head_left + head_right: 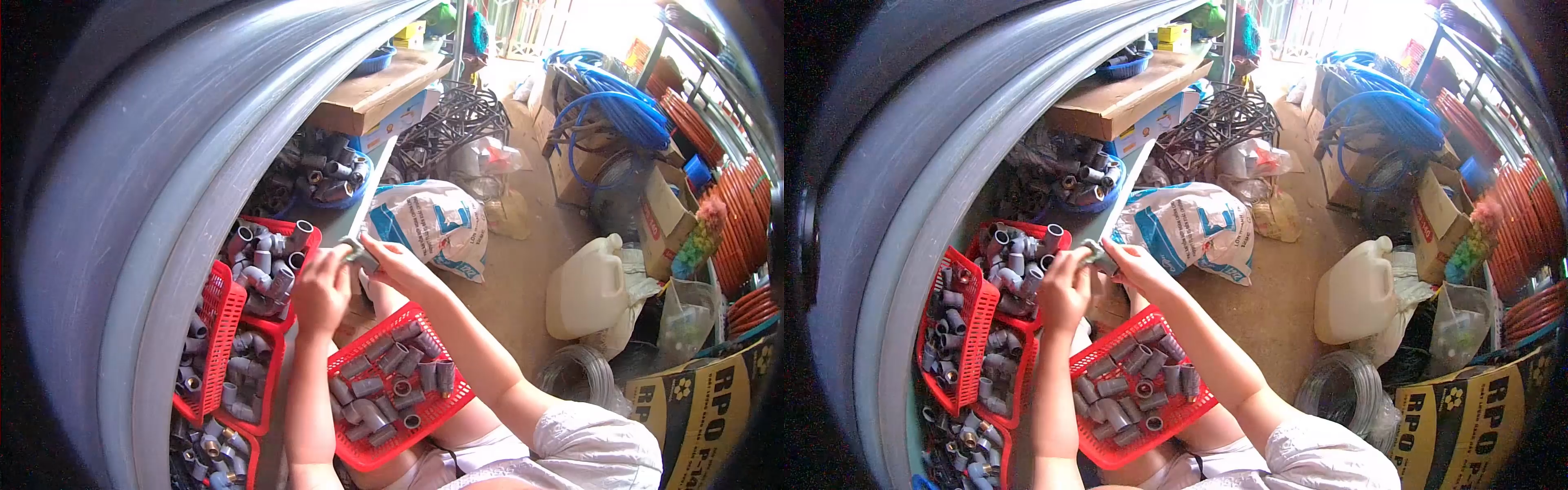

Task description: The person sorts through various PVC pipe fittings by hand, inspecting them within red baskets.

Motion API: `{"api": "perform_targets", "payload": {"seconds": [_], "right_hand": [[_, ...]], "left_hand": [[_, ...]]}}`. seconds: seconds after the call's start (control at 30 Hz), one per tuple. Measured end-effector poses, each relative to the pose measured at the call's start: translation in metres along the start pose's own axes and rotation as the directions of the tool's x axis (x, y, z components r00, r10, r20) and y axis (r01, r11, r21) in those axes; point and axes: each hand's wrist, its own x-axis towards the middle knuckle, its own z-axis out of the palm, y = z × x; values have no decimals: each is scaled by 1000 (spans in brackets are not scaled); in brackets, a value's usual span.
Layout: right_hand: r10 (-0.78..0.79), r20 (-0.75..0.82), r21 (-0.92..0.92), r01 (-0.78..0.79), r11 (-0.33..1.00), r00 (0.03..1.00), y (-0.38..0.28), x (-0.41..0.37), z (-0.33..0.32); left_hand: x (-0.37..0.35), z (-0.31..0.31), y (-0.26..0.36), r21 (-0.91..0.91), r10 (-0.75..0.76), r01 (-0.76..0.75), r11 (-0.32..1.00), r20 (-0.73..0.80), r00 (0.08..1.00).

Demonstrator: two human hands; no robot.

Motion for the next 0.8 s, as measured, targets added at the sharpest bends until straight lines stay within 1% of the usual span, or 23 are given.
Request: {"api": "perform_targets", "payload": {"seconds": [0.03, 0.07, 0.13, 0.17, 0.2, 0.27, 0.33, 0.37, 0.4, 0.47, 0.5, 0.53, 0.6, 0.63, 0.67, 0.7, 0.73, 0.77, 0.8], "right_hand": [[0, -64, -21, -1, 1000, 998, 1, -4, 7], [8, -86, 8, -7, 1000, 996, -2, -7, 11], [28, -125, 69, -19, 997, 992, -7, -11, 18], [12, -83, 95, -4, 995, 996, -11, -14, 17], [-59, -40, 185, 66, 981, 997, -10, -8, 17], [-92, -98, 179, 108, 978, 991, -5, -6, 12], [-95, -115, 79, 105, 991, 989, -1, -5, 7], [-100, -124, 28, 104, 994, 987, 0, -5, 6], [-91, -109, 46, 97, 994, 990, 1, -3, 7], [-85, -104, 68, 92, 993, 991, 2, -2, 6], [-53, -110, 65, 60, 996, 993, -10, -12, 11], [-67, -93, 69, 73, 995, 993, -10, -10, 9], [-90, -62, 78, 95, 992, 994, -6, -6, 4], [-35, -69, 60, 39, 997, 997, -6, -7, 4], [-51, -86, 40, 55, 998, 995, -5, -7, 3], [-69, -105, 21, 72, 997, 992, -3, -6, 3], [-90, -123, 1, 91, 996, 988, -4, -7, 6], [-90, -146, 3, 91, 996, 985, -6, -10, 9], [-77, -113, 35, 82, 996, 991, -9, -11, 9]], "left_hand": [[0, -1, -2, -15, -13, 13, 1000, -1, 1000], [0, -2, -3, -27, -24, 24, 999, -2, 1000], [-5, 0, 6, -18, 36, -35, 999, 81, 996], [-8, 0, 12, -17, 90, -88, 996, 138, 986], [-11, 5, 16, -33, 133, -130, 991, 136, 982], [-8, 4, 16, 10, 153, -155, 988, 122, 981], [-2, 2, 5, -7, 45, -45, 999, 64, 997], [1, 2, 0, -29, 20, -20, 999, -6, 1000], [1, 2, -1, -16, -10, 9, 1000, -12, 1000], [-4, 3, 4, -3, 74, -74, 997, 45, 996], [-8, 6, 9, 11, 134, -136, 991, 89, 987], [-10, 6, 15, 1, 187, -189, 982, 140, 972], [-8, 5, 18, 23, 177, -184, 983, 181, 967], [-6, 5, 13, 34, 144, -151, 988, 143, 979], [-4, 6, 6, 42, 113, -118, 992, 105, 988], [-2, 9, 1, 29, 93, -94, 995, 26, 995], [-1, 6, 2, 14, 31, -32, 999, 44, 999], [-3, 6, 4, 22, 62, -64, 998, 66, 996], [-6, 6, 7, 32, 92, -95, 995, 88, 992]]}}
